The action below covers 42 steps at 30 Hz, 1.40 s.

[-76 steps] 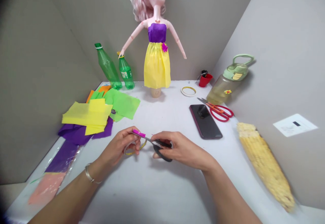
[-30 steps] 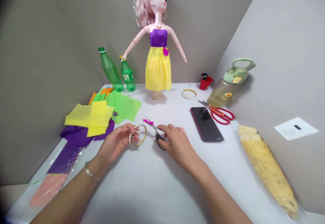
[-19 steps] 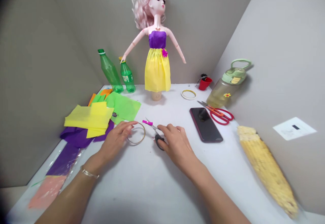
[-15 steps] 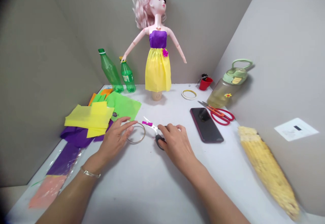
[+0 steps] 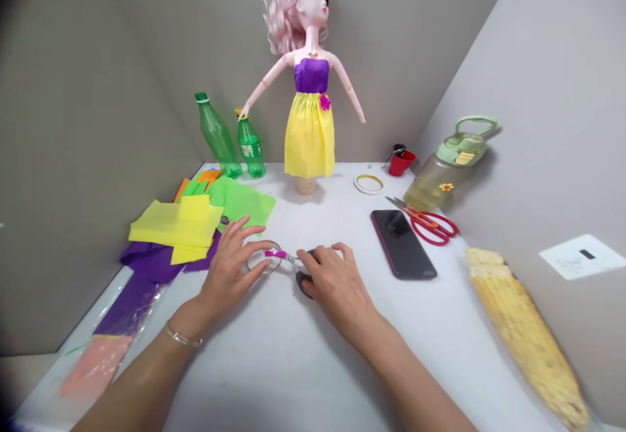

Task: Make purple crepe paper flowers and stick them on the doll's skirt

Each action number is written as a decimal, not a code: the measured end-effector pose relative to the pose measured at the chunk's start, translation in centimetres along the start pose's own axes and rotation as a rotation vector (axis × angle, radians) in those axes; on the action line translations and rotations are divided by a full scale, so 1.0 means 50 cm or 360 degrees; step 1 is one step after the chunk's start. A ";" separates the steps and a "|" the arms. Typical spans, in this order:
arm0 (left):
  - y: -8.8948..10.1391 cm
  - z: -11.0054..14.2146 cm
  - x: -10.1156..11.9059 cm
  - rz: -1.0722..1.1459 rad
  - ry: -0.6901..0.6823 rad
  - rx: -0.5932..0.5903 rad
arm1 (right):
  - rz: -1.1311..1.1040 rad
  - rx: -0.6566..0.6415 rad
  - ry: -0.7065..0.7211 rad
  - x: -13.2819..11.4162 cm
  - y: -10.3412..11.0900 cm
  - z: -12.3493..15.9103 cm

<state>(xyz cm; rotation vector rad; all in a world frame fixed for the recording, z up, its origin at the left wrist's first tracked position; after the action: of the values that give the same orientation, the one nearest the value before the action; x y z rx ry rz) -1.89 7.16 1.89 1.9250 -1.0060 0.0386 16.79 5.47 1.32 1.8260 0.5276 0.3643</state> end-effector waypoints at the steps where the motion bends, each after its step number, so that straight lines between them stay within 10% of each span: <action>1: -0.001 0.000 -0.001 0.0014 0.0010 -0.0001 | 0.0011 0.0010 0.0007 -0.001 0.001 0.000; 19: -0.014 0.002 -0.007 0.0193 0.0129 -0.0067 | 0.0117 -0.0037 0.0039 -0.012 0.003 0.000; 33: -0.008 0.006 -0.060 0.1061 0.0930 -0.0036 | 0.0173 -0.0091 -0.0109 0.008 -0.007 0.006; 42: -0.005 0.005 0.001 0.0931 0.0565 0.0005 | 0.0134 -0.0079 -0.0179 0.020 -0.015 0.009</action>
<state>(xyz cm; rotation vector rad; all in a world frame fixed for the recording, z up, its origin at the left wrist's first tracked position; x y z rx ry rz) -1.76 7.00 1.59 1.4942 -1.2791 0.6890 17.74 5.82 0.46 1.8126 0.3620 0.3269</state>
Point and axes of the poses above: each hand's wrist, its own z-axis away from the middle knuckle, its own y-axis out of the back of the hand, x = y × z, the point moved 5 cm from there along -z, towards the middle knuckle, and after that the axes turned 4 degrees about z, right-handed, at the moved point
